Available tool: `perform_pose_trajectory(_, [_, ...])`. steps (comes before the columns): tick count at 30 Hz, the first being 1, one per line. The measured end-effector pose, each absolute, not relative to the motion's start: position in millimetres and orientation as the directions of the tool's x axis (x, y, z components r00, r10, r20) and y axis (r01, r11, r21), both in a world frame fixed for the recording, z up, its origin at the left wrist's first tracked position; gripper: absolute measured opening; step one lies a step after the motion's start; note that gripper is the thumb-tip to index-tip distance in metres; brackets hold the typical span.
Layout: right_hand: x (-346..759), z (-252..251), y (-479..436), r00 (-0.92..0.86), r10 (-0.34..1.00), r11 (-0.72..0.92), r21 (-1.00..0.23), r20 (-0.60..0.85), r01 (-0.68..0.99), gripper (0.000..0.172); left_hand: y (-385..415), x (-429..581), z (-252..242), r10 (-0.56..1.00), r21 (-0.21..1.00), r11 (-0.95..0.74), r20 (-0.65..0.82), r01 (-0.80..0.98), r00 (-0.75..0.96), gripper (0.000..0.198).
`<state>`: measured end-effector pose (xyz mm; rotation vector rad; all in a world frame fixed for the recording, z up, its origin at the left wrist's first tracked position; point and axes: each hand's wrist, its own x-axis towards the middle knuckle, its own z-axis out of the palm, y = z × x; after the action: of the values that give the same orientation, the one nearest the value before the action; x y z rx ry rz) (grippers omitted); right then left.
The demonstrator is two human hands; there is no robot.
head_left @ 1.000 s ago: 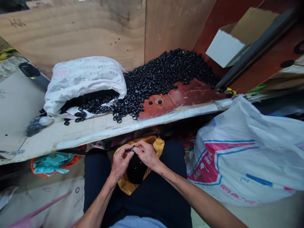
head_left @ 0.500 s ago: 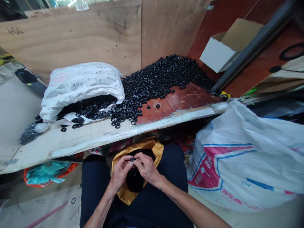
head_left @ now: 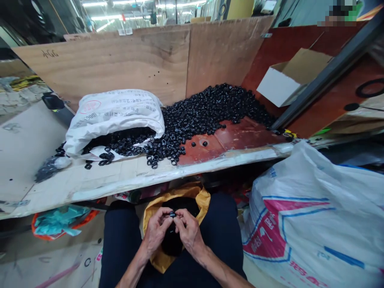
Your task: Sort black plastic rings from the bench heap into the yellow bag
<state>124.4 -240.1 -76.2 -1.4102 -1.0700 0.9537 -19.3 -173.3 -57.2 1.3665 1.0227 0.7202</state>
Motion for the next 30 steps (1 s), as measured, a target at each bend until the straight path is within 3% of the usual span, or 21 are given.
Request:
perform_pose_trajectory(5, [130.3, -73.7, -236.1, 0.220, 0.975, -0.061, -0.995, -0.042, 0.079, 0.022, -177.3, -19.2, -62.3, 0.859, 0.981, 0.147, -0.189, 0.124, 0.475, 0.026])
perform_pose_trajectory(10, [124.3, -88.6, -242.4, 0.183, 0.948, -0.246, -0.963, -0.262, -0.107, 0.022, -182.8, -27.5, -61.9, 0.851, 0.939, -0.181, 0.000, 0.293, 0.525, 0.017])
perform_pose_trajectory(12, [130.1, -86.6, -241.8, 0.159, 0.957, -0.244, -0.970, -0.241, -0.001, 0.016, -176.6, -31.7, -52.2, 0.791, 0.885, -0.328, 0.067, 0.330, 0.608, 0.018])
perform_pose_trajectory(14, [146.8, -72.2, -230.6, 0.166, 0.983, -0.116, -0.962, -0.076, 0.245, 0.009, -160.5, -30.0, -35.0, 0.751, 0.835, -0.425, 0.110, 0.349, 0.651, 0.019])
perform_pose_trajectory(17, [185.2, -33.7, -186.8, 0.219, 0.926, 0.136, -0.813, 0.307, 0.566, 0.014, -119.3, -8.7, -5.9, 0.820, 0.774, -0.477, 0.221, 0.416, 0.528, 0.013])
perform_pose_trajectory(19, [208.4, -8.3, -145.9, 0.232, 0.884, 0.141, -0.704, 0.406, 0.696, 0.019, -87.5, 15.2, 6.8, 0.864, 0.738, -0.476, 0.289, 0.479, 0.412, 0.011])
perform_pose_trajectory(22, [226.3, 13.6, -89.7, 0.192, 0.924, 0.045, -0.593, 0.330, 0.804, 0.017, -47.2, 50.2, 11.9, 0.873, 0.604, -0.487, 0.340, 0.631, 0.348, 0.014])
perform_pose_trajectory(25, [227.7, 14.3, -57.4, 0.168, 0.963, -0.012, -0.592, 0.210, 0.806, 0.022, -23.0, 69.4, 7.1, 0.870, 0.495, -0.490, 0.330, 0.718, 0.366, 0.021])
perform_pose_trajectory(30, [226.1, 0.2, -47.7, 0.149, 0.955, 0.033, -0.595, 0.255, 0.803, 0.023, -6.8, 70.0, -4.8, 0.843, 0.497, -0.535, 0.363, 0.683, 0.396, 0.021])
